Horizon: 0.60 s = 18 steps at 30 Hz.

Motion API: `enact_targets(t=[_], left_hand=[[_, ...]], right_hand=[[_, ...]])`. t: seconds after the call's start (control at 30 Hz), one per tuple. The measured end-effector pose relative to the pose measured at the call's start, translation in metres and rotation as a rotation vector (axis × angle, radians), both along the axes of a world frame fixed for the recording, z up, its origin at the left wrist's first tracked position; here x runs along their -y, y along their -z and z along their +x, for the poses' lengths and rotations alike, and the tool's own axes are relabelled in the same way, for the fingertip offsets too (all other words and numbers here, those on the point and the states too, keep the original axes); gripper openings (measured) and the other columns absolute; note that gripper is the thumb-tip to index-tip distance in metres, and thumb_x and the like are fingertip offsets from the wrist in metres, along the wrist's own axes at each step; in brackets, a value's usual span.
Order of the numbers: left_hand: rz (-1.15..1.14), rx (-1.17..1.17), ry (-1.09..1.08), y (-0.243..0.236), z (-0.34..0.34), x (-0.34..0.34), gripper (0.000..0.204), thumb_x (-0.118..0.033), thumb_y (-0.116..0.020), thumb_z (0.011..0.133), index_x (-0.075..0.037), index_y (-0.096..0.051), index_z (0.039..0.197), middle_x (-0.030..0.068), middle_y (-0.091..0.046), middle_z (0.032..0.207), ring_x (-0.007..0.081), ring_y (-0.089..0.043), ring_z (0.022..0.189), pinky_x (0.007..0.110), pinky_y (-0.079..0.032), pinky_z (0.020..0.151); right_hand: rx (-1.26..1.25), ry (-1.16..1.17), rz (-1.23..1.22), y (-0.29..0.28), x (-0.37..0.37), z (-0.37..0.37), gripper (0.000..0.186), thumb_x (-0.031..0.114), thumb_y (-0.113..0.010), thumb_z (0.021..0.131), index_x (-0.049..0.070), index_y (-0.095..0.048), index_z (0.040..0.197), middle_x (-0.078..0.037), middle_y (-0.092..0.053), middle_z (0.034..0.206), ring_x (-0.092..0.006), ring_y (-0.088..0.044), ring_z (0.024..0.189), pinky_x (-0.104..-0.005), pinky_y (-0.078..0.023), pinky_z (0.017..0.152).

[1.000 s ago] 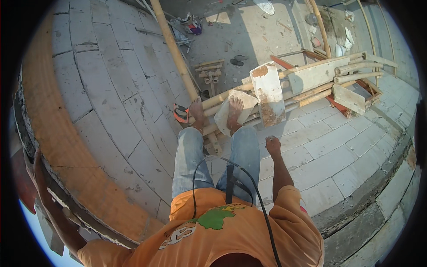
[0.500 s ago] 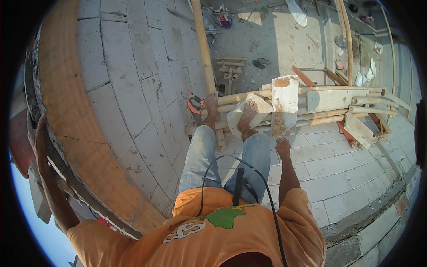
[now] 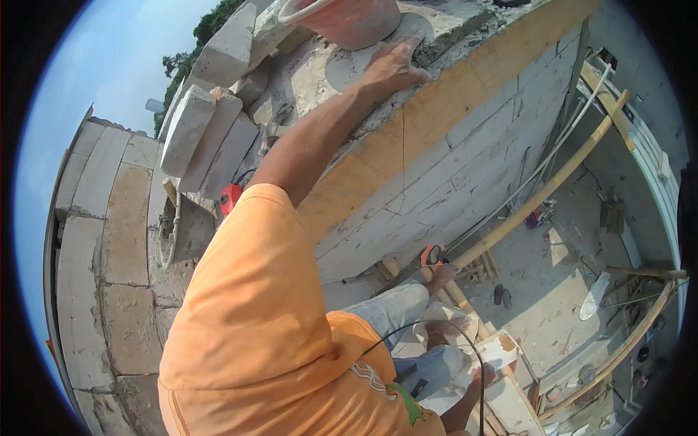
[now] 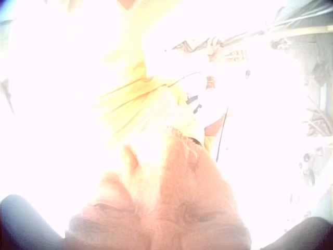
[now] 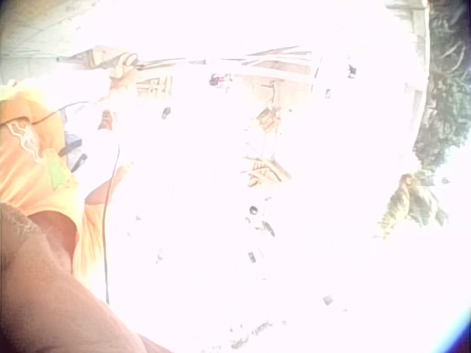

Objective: The person applies mortar from a bucket onto the top edge of a concrete block wall using a trowel and then lifts and positions a concrete block onto the mortar bed.

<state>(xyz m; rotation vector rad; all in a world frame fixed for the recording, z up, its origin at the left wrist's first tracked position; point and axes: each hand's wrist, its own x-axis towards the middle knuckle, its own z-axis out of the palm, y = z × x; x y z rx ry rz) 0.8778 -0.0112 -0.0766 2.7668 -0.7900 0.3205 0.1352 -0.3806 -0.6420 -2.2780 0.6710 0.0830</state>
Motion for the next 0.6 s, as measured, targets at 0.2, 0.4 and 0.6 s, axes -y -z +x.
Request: enact_targets(t=[0.2,0.4,0.6], left_hand=[[0.061,0.05,-0.072,0.001,-0.02,-0.035,0.086,-0.027,-0.076,0.07,0.0,-0.04,0.143,0.0235,-0.033,0.154,0.037,-0.036,0.141,0.045,-0.038,0.111],[0.027,0.134,-0.074,0.006,-0.019,-0.024,0.083,-0.022,-0.078,0.068,0.0,-0.044,0.14,0.0232,-0.037,0.152,0.0369,-0.039,0.139,0.043,-0.043,0.107],[0.034,0.027,-0.151,-0.01,-0.021,-0.023,0.075,-0.019,-0.072,0.075,0.0,-0.043,0.141,0.0213,-0.031,0.155,0.0343,-0.034,0.142,0.043,-0.039,0.11]], right_hand=[[-0.024,0.38,0.567,-0.23,0.045,0.256,0.021,0.01,-0.051,0.085,-0.005,-0.062,0.095,-0.005,-0.053,0.073,-0.0148,-0.054,0.06,-0.0302,-0.046,0.051],[0.256,-0.065,0.424,-0.476,-0.046,0.487,0.036,0.021,-0.057,0.098,-0.006,-0.061,0.122,-0.008,-0.062,0.094,-0.0151,-0.06,0.077,-0.0286,-0.052,0.071],[0.421,-0.461,0.344,-0.644,-0.169,0.62,0.039,0.022,-0.057,0.1,-0.006,-0.057,0.128,-0.01,-0.064,0.102,-0.0159,-0.063,0.084,-0.0305,-0.053,0.079]])
